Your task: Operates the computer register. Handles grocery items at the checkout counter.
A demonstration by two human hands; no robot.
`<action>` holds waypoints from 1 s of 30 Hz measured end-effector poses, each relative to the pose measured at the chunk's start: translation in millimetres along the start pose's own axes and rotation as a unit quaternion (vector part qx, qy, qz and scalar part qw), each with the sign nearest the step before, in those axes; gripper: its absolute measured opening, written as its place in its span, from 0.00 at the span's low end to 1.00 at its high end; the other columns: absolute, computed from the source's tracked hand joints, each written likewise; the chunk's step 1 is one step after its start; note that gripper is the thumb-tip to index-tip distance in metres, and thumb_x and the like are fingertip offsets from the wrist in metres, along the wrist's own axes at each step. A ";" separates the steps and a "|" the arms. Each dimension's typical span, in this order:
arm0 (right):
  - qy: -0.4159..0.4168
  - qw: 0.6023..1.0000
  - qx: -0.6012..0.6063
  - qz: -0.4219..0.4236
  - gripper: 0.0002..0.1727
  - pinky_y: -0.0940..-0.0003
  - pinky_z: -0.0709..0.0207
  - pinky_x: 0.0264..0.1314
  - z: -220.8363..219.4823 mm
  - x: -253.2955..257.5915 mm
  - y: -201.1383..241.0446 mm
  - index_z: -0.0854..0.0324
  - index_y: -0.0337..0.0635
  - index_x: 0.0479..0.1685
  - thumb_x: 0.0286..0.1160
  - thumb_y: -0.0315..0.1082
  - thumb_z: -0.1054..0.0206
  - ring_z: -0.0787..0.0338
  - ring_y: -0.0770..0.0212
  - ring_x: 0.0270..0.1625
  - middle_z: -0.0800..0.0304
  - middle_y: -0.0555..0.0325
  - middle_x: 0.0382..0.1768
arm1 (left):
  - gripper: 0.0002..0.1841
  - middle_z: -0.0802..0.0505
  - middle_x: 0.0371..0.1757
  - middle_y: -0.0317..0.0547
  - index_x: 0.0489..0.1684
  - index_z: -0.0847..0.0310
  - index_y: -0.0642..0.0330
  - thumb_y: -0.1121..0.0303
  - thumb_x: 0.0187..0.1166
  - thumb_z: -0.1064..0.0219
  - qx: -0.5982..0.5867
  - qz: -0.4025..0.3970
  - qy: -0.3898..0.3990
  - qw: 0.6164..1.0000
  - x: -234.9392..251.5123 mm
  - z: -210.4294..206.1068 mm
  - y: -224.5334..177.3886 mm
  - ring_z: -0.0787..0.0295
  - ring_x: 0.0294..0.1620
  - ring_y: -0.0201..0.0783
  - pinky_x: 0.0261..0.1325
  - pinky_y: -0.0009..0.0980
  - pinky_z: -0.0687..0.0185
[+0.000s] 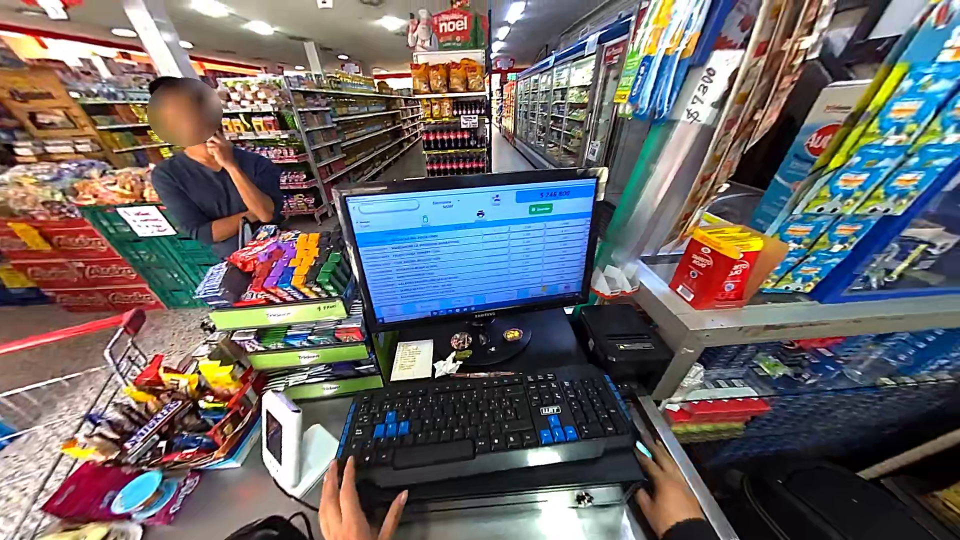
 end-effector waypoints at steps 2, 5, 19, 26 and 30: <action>-0.034 0.999 -0.030 0.010 0.33 0.31 0.37 0.84 -13.2 -4.4 -5.9 0.13 0.37 0.66 0.50 0.20 0.25 0.29 0.25 0.83 0.28 0.30 0.81 | 0.53 0.39 0.81 0.95 0.78 0.38 0.87 0.50 0.60 0.21 -0.003 -0.001 -0.007 1.000 -0.7 -1.0 1.3 0.43 0.81 0.91 0.83 0.70 0.46; -0.067 0.996 -0.056 -0.032 0.35 0.33 0.32 0.80 -20.4 -6.5 -3.8 0.14 0.43 0.70 0.51 0.18 0.26 0.24 0.28 0.80 0.28 0.32 0.82 | 0.52 0.43 0.82 0.95 0.80 0.40 0.86 0.54 0.61 0.19 -0.025 0.016 0.004 1.000 -2.2 0.7 0.8 0.45 0.83 0.89 0.84 0.68 0.45; -0.090 0.993 -0.068 -0.031 0.32 0.33 0.30 0.78 -24.9 -4.4 3.9 0.11 0.42 0.66 0.53 0.17 0.30 0.23 0.25 0.78 0.24 0.34 0.79 | 0.54 0.45 0.88 0.85 0.87 0.42 0.75 0.44 0.66 0.24 -0.045 0.062 0.029 0.997 -4.1 -4.3 9.6 0.46 0.90 0.74 0.87 0.55 0.41; -0.094 0.993 -0.062 -0.021 0.32 0.32 0.29 0.76 -24.7 -6.0 4.8 0.11 0.40 0.66 0.51 0.17 0.30 0.22 0.24 0.76 0.25 0.31 0.79 | 0.48 0.45 0.84 0.93 0.81 0.40 0.85 0.63 0.62 0.20 -0.078 0.018 0.026 0.996 -1.0 0.7 -1.7 0.48 0.86 0.84 0.85 0.61 0.42; -0.107 0.992 -0.070 -0.016 0.33 0.32 0.28 0.75 -26.1 -5.5 2.3 0.10 0.41 0.65 0.49 0.18 0.30 0.21 0.24 0.75 0.24 0.31 0.79 | 0.48 0.45 0.85 0.92 0.81 0.38 0.84 0.63 0.61 0.20 -0.075 0.021 0.021 0.997 -1.4 -1.5 0.3 0.46 0.85 0.84 0.83 0.61 0.39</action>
Point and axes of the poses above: each hand's wrist, its own x-axis towards the middle knuckle, its own z-axis out of the back of the hand, y = z × x, the point moved 4 cm from there along x, towards the middle knuckle
